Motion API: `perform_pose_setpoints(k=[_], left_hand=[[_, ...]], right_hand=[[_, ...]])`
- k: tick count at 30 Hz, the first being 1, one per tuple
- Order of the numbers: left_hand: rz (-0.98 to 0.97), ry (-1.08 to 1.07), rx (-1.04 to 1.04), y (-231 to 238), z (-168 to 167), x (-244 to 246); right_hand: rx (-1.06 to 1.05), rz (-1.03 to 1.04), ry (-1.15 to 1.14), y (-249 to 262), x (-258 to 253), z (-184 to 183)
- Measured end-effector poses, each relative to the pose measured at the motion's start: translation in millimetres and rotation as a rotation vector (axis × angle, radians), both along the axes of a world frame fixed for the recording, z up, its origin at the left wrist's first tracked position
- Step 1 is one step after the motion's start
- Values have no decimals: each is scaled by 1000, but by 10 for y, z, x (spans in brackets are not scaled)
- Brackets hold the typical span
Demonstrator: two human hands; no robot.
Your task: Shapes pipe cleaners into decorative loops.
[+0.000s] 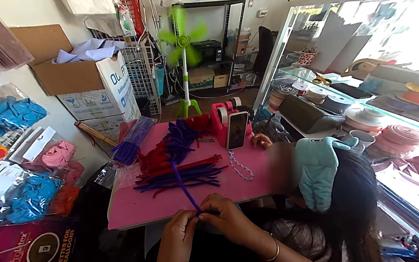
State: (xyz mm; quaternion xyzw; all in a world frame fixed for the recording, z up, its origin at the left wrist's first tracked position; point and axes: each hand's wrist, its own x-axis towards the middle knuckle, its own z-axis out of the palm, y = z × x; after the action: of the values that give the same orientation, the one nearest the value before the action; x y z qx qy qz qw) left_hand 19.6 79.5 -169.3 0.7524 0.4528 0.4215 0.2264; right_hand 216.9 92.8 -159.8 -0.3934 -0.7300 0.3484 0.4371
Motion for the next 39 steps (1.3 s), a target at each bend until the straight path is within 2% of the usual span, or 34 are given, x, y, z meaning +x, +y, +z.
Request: perform_pose_setpoints(k=[4, 11, 15, 21, 27, 32, 35, 39], left_hand=[[-6, 46, -42, -26, 16, 26], [84, 347, 48, -65, 104, 87], [82, 319, 91, -34, 92, 71], [11, 126, -85, -63, 60, 61], [-106, 11, -179, -33, 56, 4], [-159, 84, -109, 22, 34, -94], [-185, 55, -141, 66, 29, -133], [-156, 47, -122, 77, 2, -139]], right_hand=[[15, -2, -28, -10, 28, -48], [51, -123, -193, -55, -74, -159], [50, -155, -144, -49, -116, -150], [-189, -33, 135, -38, -68, -33], [-492, 80, 297, -42, 42, 67], [-631, 195, 408, -94, 83, 76], [-529, 144, 415, -126, 34, 80], [-283, 16, 256, -109, -9, 112]])
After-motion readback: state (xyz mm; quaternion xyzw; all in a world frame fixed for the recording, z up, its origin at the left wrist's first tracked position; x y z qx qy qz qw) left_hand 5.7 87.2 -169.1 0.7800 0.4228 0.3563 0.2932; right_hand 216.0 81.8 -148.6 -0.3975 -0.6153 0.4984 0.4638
